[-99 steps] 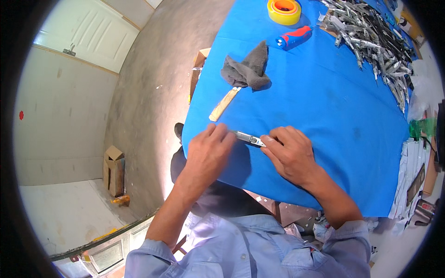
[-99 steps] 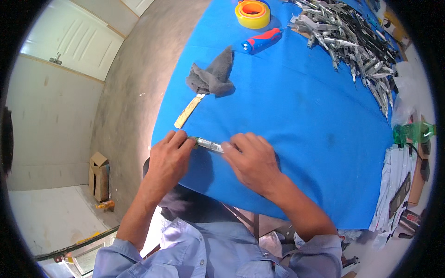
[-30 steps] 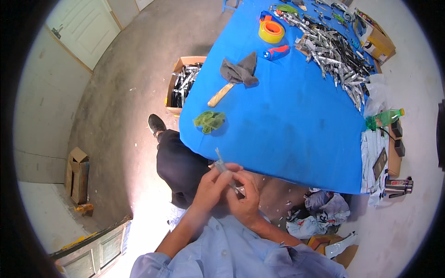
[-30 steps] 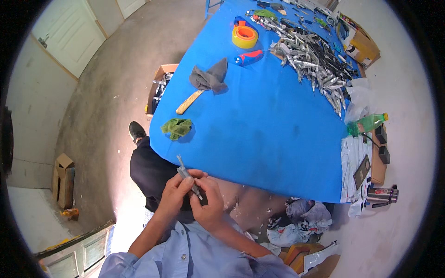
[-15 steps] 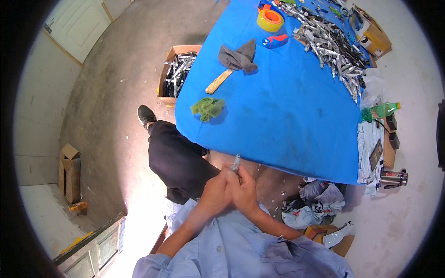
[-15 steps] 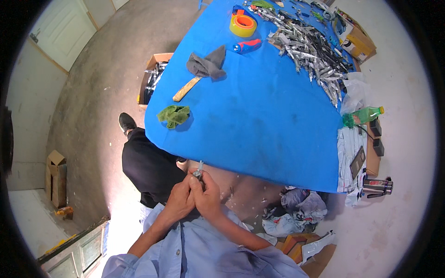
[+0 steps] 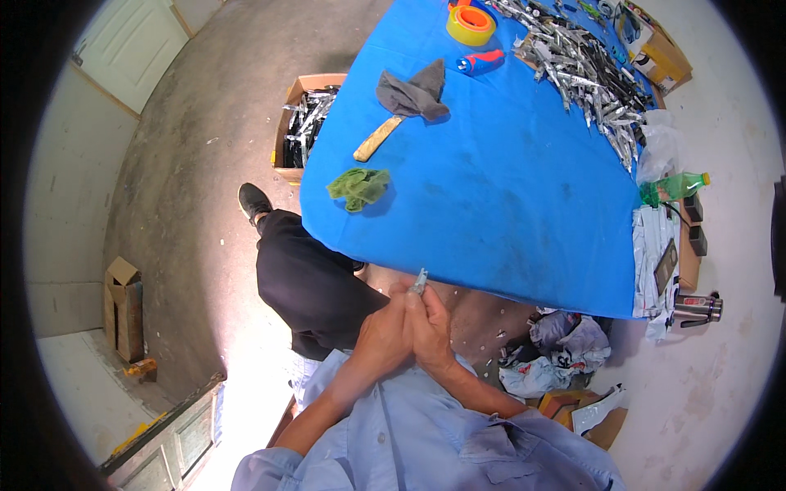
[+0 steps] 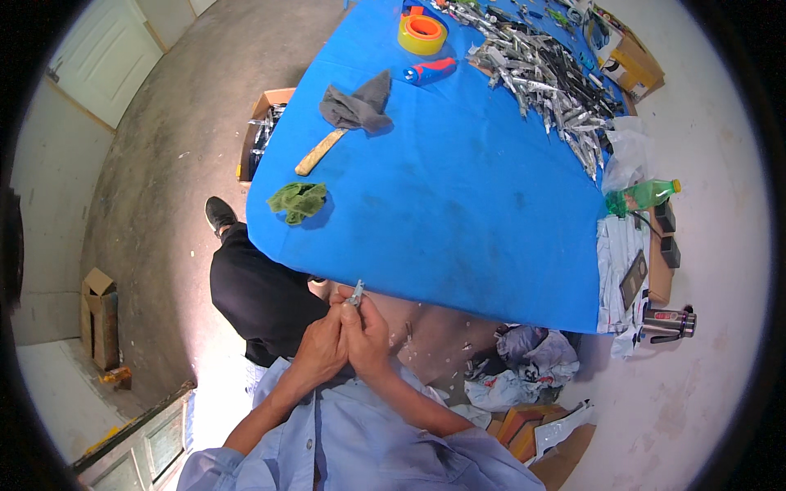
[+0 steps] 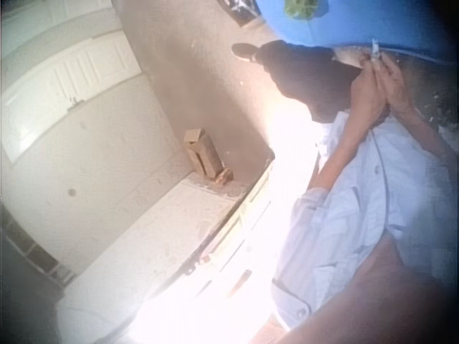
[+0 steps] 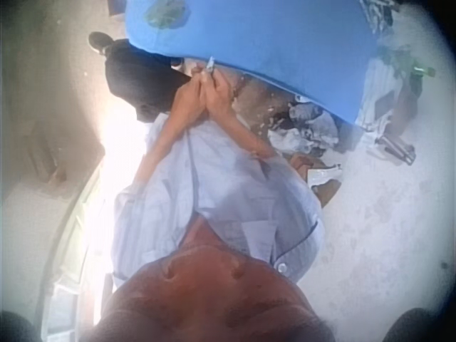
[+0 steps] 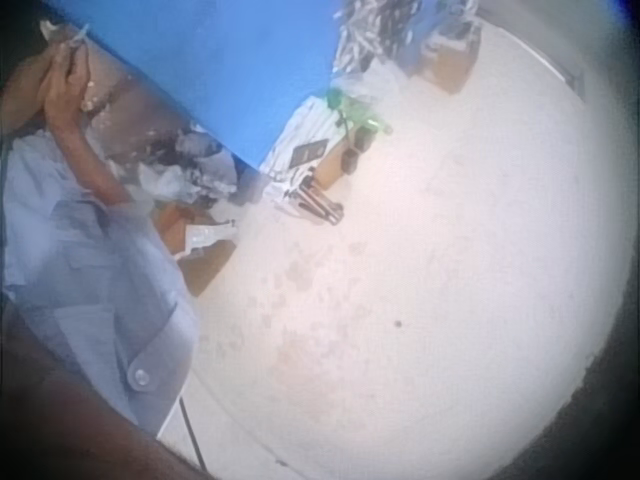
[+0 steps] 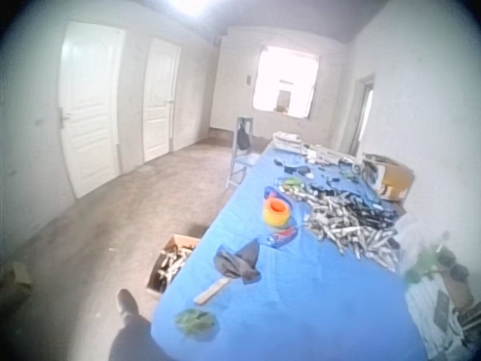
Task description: The person cleans and handles a metallic component by hand and with a cloth while working over a blue-covered table.
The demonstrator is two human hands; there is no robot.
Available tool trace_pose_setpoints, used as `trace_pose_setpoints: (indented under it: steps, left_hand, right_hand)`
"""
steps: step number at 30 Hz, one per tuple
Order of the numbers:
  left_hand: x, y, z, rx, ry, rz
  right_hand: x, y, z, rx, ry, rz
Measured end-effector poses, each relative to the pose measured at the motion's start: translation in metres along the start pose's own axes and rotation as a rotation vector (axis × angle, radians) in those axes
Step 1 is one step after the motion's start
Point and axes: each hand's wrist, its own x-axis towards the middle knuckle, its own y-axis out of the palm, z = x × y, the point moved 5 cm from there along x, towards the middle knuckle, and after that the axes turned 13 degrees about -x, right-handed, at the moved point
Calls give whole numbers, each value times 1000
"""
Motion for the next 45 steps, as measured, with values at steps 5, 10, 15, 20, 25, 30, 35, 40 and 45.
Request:
trace_pose_setpoints:
  steps: [5,10,15,20,25,30,35,40,45]
  left_hand:
    - [-2,0,1,40,-1,16]
    - [-4,0,3,49,89,-9]
    - [-4,-3,-6,60,116,-22]
    - [-4,-4,-2,64,104,-10]
    - [-2,-4,-1,67,110,10]
    - [0,-5,-1,68,103,20]
    - [-2,-6,-3,45,88,6]
    - [-1,-5,-3,42,88,8]
    - [0,-6,0,44,99,-2]
  right_hand:
    - [-1,4,13,-32,-46,28]
    - [-1,2,9,-26,-32,32]
    - [-1,4,7,-16,-70,13]
    - [1,4,9,-59,-101,-6]
    - [2,5,11,-96,-96,-21]
    - [2,5,12,-119,-106,-31]
    - [1,5,16,-125,-112,-29]
    - [2,4,15,-134,-116,-32]
    - [3,6,14,-95,-101,-39]
